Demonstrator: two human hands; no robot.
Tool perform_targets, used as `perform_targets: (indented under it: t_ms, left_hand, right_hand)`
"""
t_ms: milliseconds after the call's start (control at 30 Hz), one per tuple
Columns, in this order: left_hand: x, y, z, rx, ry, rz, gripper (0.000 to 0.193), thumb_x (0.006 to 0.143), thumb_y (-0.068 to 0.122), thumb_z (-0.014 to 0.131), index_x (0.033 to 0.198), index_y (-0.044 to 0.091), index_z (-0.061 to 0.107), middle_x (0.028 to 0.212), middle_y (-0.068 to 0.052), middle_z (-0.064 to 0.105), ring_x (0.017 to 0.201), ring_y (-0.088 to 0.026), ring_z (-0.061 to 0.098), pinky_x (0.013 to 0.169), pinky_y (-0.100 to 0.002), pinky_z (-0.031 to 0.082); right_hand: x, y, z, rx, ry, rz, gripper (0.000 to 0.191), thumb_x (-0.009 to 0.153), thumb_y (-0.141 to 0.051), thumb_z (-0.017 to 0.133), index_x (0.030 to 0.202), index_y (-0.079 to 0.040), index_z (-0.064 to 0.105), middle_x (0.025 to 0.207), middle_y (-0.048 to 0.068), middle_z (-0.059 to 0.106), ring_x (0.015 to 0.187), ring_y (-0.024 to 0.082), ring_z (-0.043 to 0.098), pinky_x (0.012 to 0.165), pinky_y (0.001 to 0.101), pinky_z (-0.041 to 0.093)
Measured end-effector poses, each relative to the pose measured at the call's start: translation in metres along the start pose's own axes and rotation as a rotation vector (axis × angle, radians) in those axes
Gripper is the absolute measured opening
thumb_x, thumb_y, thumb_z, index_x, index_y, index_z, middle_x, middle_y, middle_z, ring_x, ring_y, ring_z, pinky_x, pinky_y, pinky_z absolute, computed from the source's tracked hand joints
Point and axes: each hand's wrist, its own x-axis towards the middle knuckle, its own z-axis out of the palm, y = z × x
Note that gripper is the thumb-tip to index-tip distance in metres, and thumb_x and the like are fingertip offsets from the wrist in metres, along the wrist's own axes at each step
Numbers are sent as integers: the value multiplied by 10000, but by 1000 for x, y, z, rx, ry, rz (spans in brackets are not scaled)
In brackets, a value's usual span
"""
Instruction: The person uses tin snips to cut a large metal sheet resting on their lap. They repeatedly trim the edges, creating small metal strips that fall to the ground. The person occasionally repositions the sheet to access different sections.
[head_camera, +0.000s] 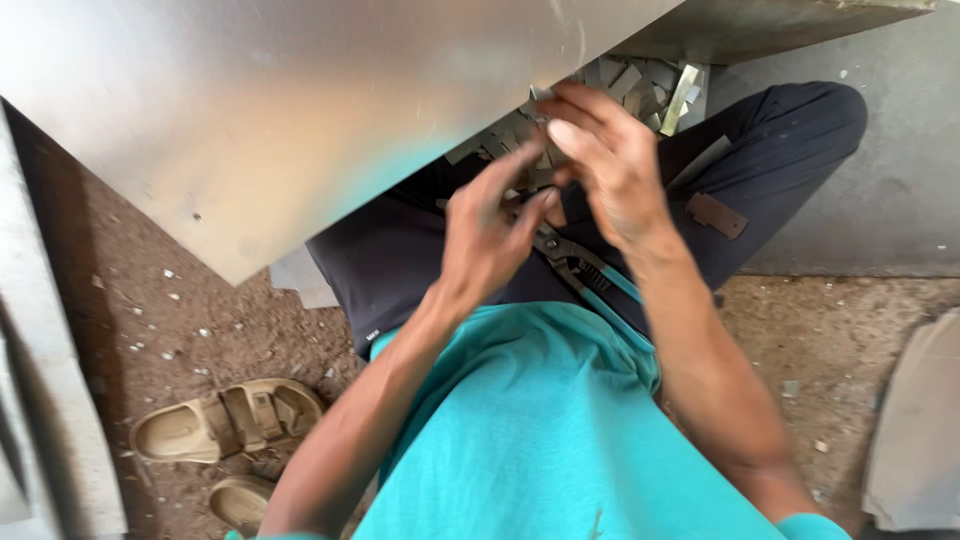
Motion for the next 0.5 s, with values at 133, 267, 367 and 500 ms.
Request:
perform_targets:
  t_ms: [133, 267, 367, 500]
  left_hand:
    - [-36, 10, -49, 520, 254, 497, 219, 1023, 134, 762, 1235, 121, 709, 1204, -72, 758, 1101, -201, 765, 963, -314, 647]
    - [-45, 20, -145, 971, 589, 532, 283, 1106, 250, 725, 1297, 44, 692, 1297, -134, 734, 1238, -247, 725, 1141, -449, 591]
    - [-62, 38, -211, 1117, 620, 246, 551, 1112, 228, 734, 1504, -58, 475, 1510, -245, 525, 1433, -355, 560, 1167, -459, 518]
    - [-57, 58, -248, 1335, 570, -22, 754, 1011, 216, 859, 1523, -135, 432, 1483, -340, 522, 1338, -439, 533, 1056, -516, 504]
  right_hand:
    - [15, 11, 7, 225, 41, -96, 241, 986, -39, 737, 1189, 68, 661, 1049, 143, 715, 801, 114, 643, 711, 249, 554]
    - [10, 9, 2, 245, 77, -134, 208, 951, -23, 723, 1142, 58, 705, 947, 141, 747, 692, 94, 627, 629, 223, 524]
    - [6, -2, 0, 265, 72, -106, 224, 951, -23, 719, 1155, 69, 706, 963, 150, 753, 700, 94, 632, 630, 220, 512]
    - [4, -16, -2, 259, 71, -157, 228, 978, -15, 719, 1179, 91, 694, 958, 161, 740, 689, 107, 639, 593, 223, 499]
